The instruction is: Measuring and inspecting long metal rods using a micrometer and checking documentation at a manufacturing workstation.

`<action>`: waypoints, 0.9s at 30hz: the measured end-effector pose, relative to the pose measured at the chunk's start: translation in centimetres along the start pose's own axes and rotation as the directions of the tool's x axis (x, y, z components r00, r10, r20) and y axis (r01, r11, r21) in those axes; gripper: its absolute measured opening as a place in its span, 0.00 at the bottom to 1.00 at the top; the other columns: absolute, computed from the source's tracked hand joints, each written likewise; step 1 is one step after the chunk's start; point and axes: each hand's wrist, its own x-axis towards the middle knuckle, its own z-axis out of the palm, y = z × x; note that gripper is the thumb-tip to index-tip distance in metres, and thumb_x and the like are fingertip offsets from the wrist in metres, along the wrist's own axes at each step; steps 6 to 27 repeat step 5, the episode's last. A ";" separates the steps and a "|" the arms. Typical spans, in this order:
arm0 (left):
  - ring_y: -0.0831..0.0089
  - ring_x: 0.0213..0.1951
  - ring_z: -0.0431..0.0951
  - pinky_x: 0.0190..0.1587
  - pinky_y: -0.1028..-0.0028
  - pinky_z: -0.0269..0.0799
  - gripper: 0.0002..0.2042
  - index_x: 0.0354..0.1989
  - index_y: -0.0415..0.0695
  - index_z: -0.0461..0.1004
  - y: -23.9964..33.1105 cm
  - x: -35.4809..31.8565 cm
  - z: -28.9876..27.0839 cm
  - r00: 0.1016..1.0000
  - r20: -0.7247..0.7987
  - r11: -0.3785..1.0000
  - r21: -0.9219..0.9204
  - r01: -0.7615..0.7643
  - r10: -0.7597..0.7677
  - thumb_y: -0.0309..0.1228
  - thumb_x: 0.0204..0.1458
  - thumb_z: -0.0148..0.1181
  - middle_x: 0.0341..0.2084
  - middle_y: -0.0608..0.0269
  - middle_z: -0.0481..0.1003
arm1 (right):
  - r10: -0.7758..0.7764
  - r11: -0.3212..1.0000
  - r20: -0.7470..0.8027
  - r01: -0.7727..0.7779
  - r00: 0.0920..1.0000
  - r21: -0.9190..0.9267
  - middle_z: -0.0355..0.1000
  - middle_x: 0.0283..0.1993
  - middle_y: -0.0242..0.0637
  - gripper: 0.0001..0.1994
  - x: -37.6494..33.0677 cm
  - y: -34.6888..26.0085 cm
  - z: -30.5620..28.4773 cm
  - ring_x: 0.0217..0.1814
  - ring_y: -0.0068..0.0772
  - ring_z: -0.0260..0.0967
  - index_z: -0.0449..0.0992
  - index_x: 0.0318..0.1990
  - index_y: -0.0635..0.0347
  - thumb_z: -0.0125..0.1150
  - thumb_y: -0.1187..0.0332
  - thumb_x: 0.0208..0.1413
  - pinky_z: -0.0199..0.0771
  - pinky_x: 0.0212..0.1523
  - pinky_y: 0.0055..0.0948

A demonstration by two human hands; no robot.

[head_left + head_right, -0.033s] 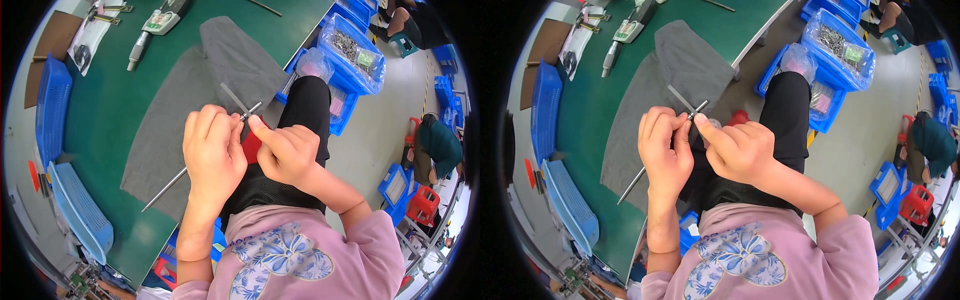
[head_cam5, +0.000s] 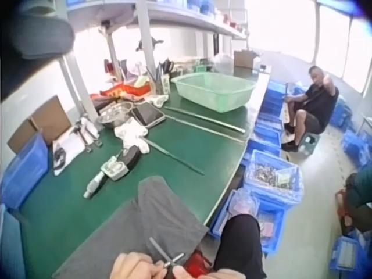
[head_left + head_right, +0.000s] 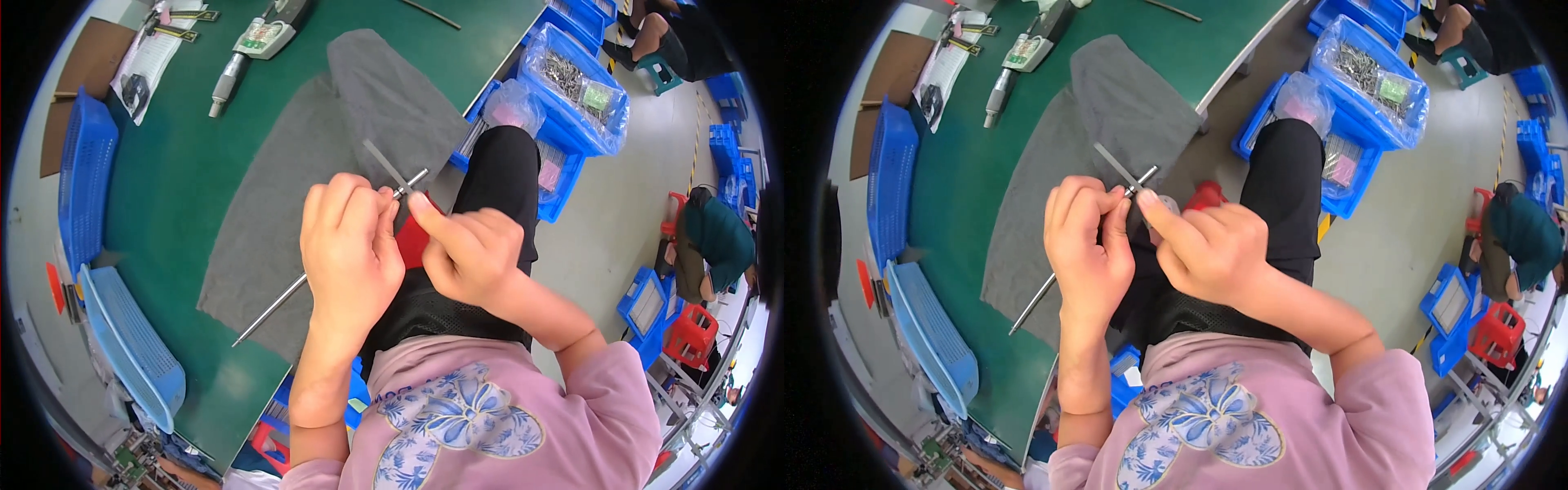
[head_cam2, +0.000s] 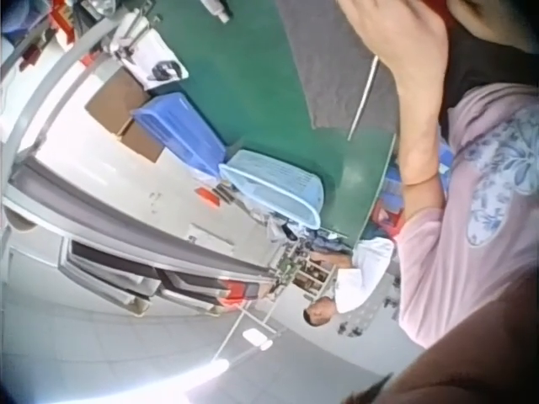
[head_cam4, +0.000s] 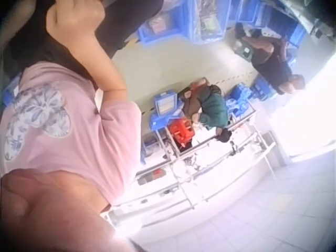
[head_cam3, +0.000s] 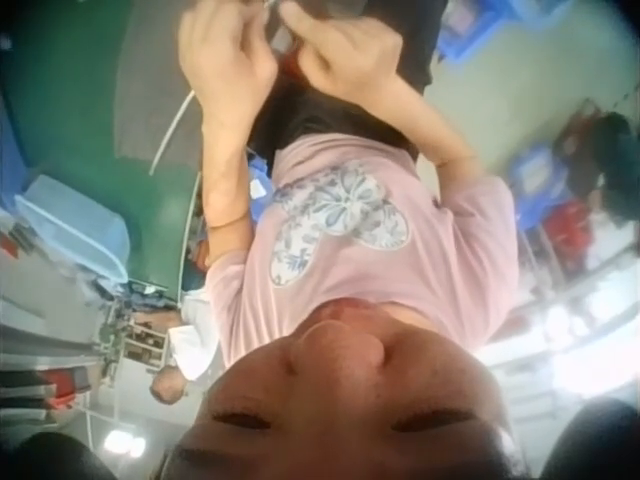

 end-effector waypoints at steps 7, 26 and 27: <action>0.59 0.26 0.65 0.29 0.67 0.63 0.07 0.24 0.39 0.69 0.1 -0.3 0.2 0.999 0.019 0.999 -0.022 0.035 -0.034 0.19 0.37 0.60 0.24 0.59 0.67 | 0.027 0.997 0.100 -0.020 0.995 -0.071 0.56 0.09 0.28 0.22 -0.8 -0.5 -1.4 0.07 0.26 0.52 0.76 0.39 0.65 0.51 0.83 0.28 0.47 0.12 0.25; 0.59 0.26 0.65 0.29 0.67 0.63 0.07 0.24 0.39 0.69 0.1 -0.3 0.2 0.999 0.019 0.999 -0.022 0.035 -0.034 0.19 0.37 0.60 0.24 0.59 0.67 | 0.027 0.997 0.100 -0.020 0.995 -0.071 0.56 0.09 0.28 0.22 -0.8 -0.5 -1.4 0.07 0.26 0.52 0.76 0.39 0.65 0.51 0.83 0.28 0.47 0.12 0.25; 0.59 0.26 0.65 0.29 0.67 0.63 0.07 0.24 0.39 0.69 0.1 -0.3 0.2 0.999 0.019 0.999 -0.022 0.035 -0.034 0.19 0.37 0.60 0.24 0.59 0.67 | 0.027 0.997 0.100 -0.020 0.995 -0.071 0.56 0.09 0.28 0.22 -0.8 -0.5 -1.4 0.07 0.26 0.52 0.76 0.39 0.65 0.51 0.83 0.28 0.47 0.12 0.25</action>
